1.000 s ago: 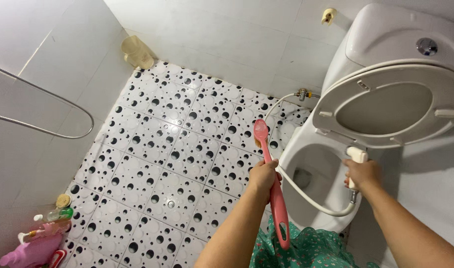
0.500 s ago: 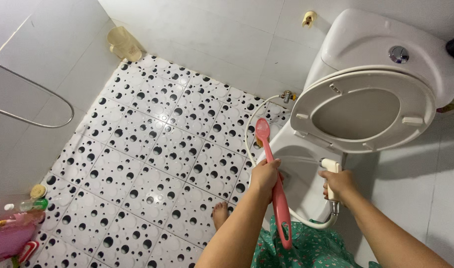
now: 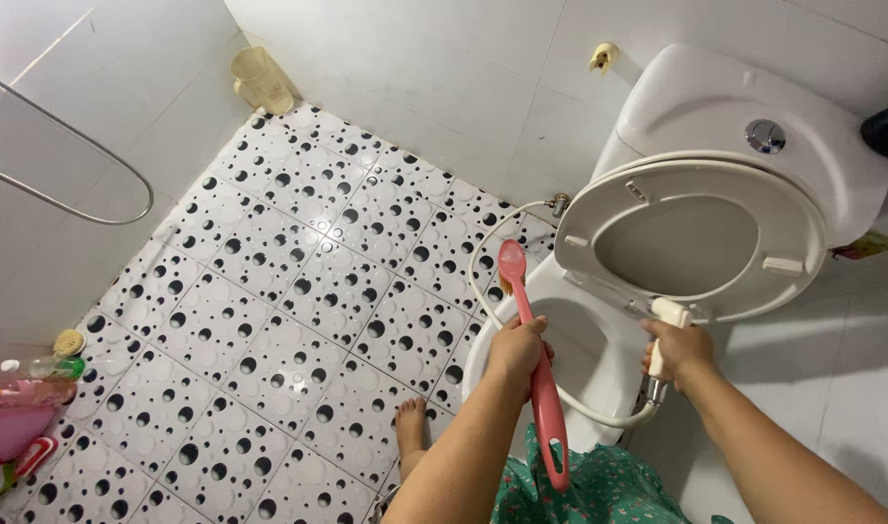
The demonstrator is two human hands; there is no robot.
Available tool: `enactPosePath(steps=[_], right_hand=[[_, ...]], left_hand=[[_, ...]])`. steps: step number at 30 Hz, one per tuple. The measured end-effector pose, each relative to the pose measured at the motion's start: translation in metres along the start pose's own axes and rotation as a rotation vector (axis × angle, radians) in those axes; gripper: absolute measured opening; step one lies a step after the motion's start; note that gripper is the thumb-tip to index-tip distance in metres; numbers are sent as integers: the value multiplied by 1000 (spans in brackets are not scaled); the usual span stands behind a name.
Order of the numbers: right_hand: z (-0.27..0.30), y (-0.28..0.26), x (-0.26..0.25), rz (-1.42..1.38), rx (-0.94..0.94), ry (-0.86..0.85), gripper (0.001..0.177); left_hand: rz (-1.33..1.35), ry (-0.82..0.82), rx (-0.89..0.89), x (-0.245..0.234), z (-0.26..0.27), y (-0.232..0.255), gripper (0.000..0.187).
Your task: The person cleans a toilet by scrubbing the underside of the toilet lid with a brush and spraying water onto the lid and inside the toilet bowl with a bidet sprayer.
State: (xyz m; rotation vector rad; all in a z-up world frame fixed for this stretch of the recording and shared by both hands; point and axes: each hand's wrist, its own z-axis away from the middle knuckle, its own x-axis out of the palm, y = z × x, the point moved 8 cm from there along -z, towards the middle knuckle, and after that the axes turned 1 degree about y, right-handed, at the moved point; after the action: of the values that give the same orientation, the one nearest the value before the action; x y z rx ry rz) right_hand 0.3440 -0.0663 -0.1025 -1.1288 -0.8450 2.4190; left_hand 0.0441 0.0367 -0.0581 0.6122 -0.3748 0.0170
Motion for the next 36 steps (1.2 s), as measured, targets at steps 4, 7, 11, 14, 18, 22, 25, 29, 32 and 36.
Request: enactPosePath(steps=[4,7,11,14,18,22,25,29,32,36], right_hand=[[24,0,34,41,35,-151,32],[43,-4,49,180,0,-222,32],[46,-33,49,386,-153,-200,30],[34,-49,27,263,-121,-122,29],[8,-43,-10,98,-104,-9,36],[-18,14,-39,-67,66,85,44],[-18,78,-51,-86,209,121,46],[-6,141,-52,-222,364,182,49],[-5,143,-56,-263,376,205,48],[-3,93,-52,-228,248,187,46]], left_hand=[[-39,45,-46,2,2,3,36],[-59,15,-60,7,0,4,37],[-82,15,-43,12,-8,8,38],[-111,14,-33,17,-8,7,39],[-123,12,-30,20,-6,5,42],[-123,12,-56,14,-3,-3,42],[-116,21,-68,5,-3,-6,42],[-119,6,-45,-12,-6,-2,42],[-100,13,-39,-26,-4,3,40],[-159,32,-37,-46,-2,14,36]])
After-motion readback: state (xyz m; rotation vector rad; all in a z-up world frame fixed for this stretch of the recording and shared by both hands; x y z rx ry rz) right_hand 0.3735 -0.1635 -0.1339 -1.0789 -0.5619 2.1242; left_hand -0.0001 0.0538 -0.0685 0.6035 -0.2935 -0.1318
